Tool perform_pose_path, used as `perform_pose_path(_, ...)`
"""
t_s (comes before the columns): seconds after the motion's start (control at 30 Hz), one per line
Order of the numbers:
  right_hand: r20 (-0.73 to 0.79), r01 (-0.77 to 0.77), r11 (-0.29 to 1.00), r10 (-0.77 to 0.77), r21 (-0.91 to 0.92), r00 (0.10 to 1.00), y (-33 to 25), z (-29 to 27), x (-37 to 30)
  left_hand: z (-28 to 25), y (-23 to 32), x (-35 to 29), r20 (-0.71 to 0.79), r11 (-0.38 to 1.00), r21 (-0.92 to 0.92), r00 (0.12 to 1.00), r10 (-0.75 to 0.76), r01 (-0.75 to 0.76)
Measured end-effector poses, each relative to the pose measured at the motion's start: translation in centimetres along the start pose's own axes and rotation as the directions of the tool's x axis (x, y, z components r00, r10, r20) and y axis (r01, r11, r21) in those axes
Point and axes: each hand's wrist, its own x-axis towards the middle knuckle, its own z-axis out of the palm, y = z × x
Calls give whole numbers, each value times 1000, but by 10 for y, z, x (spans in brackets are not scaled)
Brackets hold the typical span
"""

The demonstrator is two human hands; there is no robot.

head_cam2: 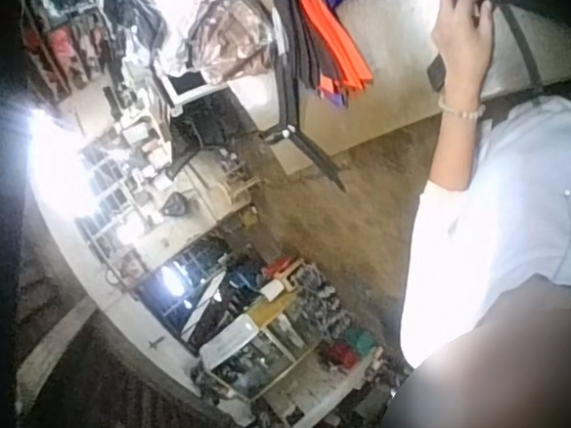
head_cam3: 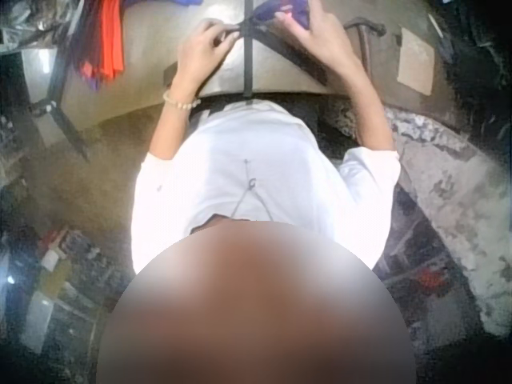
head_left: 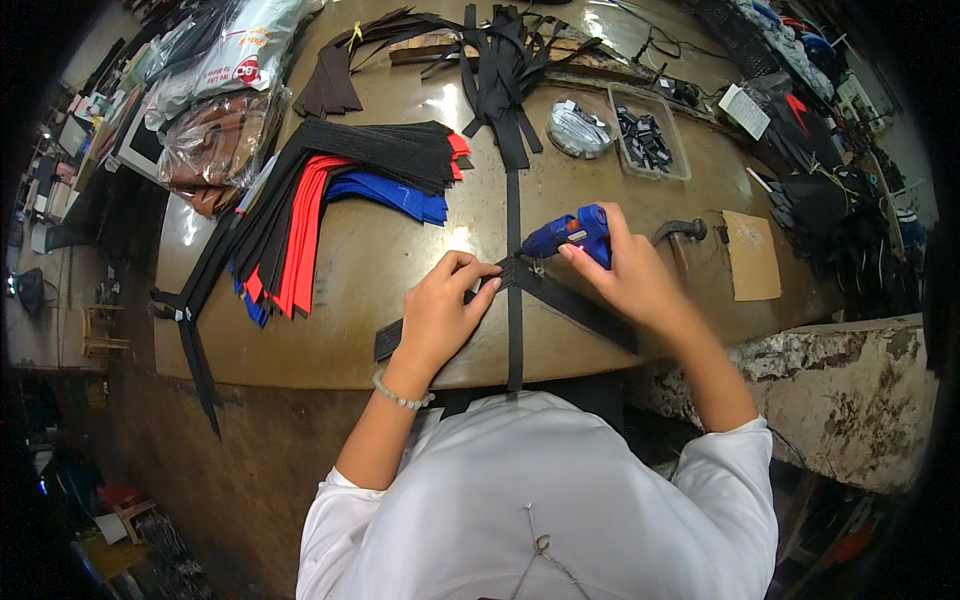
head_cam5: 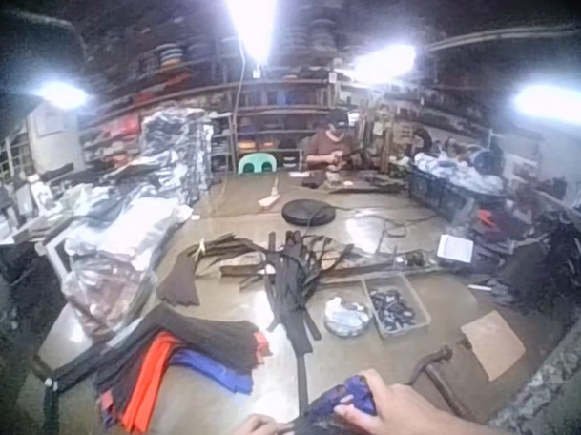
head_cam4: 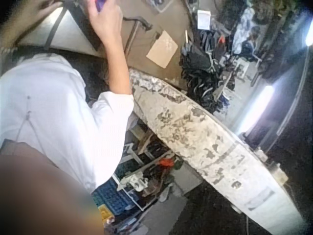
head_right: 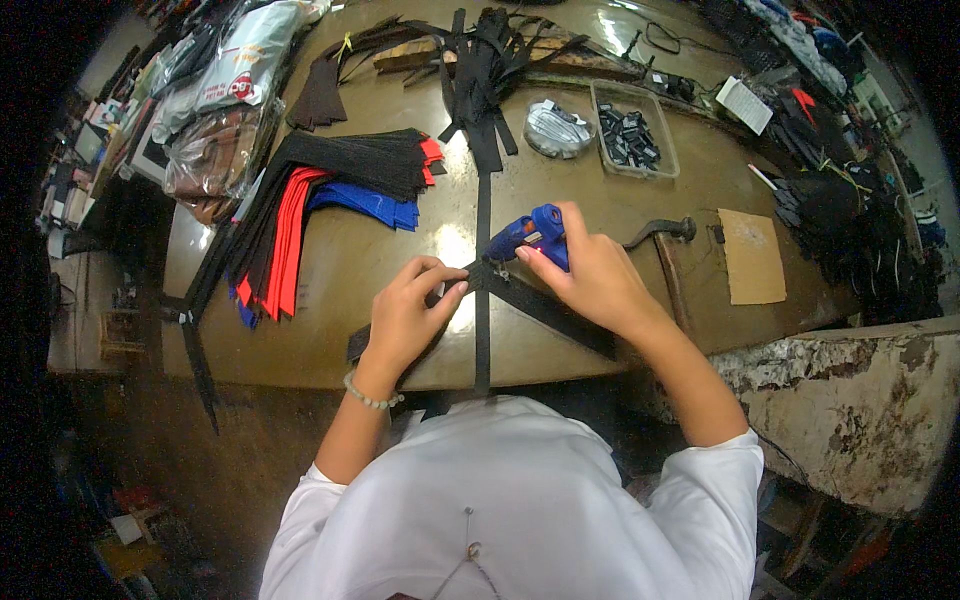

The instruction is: The person assembles black fabric straps by applying hot glue, folding the ends, and securing metal buckles with a hammer. They repeatedly pick up straps, apply glue, fold, and hammer buckles into place on a cluttered workbench.

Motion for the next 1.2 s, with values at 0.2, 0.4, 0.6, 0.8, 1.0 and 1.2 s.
perform_pose_path(0.2,14,22,999,-22,-34,1000,-3,1,-22,2,-2,0,4,1000,-11,1000,-21,21)
perform_pose_path(0.4,191,22,998,-33,56,981,-4,-7,-48,4,-2,0,-9,1000,6,1000,-17,18)
perform_pose_path(0.6,-449,-5,825,312,565,837,90,-56,-55,2,1,0,16,1000,-10,1000,-8,8)
perform_pose_path(0.8,-746,-768,620,431,-164,507,174,-109,-96,1,10,-4,20,999,-8,999,-44,45)
perform_pose_path(1.0,-618,-455,876,271,-159,738,110,-125,-63,16,23,-15,14,999,14,999,-49,49)
perform_pose_path(1.2,-291,-60,978,0,-200,957,153,-71,115,20,20,-19,-69,998,-31,996,-52,50)
